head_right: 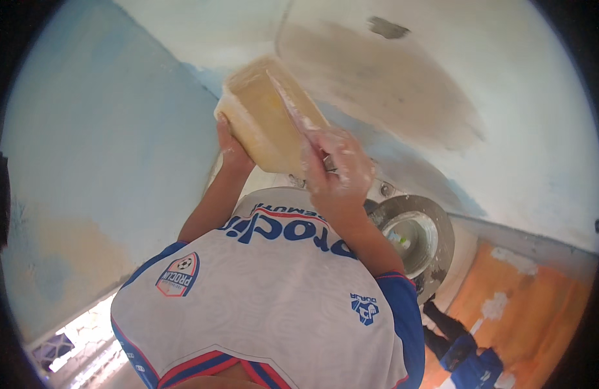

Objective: The person applies filler to a hole in the ceiling and surrounding wall using a putty knife, repeatedly taking material from a plastic container.

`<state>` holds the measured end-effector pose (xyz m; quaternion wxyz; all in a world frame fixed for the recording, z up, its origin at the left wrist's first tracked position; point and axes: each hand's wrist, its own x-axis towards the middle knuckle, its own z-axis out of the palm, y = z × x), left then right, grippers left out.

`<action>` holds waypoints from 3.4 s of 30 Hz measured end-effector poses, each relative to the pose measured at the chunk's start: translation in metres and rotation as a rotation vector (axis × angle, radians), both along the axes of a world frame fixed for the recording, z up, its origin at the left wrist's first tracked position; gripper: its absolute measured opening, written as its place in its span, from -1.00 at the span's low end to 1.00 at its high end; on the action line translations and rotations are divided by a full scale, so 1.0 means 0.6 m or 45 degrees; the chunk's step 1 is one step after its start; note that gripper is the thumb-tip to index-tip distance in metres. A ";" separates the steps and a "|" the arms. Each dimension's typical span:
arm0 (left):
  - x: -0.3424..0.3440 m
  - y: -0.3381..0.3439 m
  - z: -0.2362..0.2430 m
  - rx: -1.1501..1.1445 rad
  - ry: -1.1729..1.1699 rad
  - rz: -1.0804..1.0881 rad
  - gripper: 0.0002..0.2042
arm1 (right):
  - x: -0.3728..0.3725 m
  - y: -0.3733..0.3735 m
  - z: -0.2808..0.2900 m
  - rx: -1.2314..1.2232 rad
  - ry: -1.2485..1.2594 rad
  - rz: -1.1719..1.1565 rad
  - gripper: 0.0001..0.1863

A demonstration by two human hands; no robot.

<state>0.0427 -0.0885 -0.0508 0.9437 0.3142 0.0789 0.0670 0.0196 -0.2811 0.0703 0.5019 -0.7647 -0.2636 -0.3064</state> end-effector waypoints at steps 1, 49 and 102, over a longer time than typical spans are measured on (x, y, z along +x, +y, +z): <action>-0.008 0.007 0.000 -0.005 0.048 0.051 -0.34 | -0.005 0.029 0.010 -0.028 0.078 0.008 -0.85; -0.022 0.212 -0.086 -0.053 -0.666 0.456 -0.30 | -0.085 0.106 0.043 0.440 0.800 0.361 -0.79; -0.074 0.180 -0.079 -0.144 -0.407 -0.146 -0.33 | -0.016 0.198 0.034 1.112 1.189 0.631 -0.68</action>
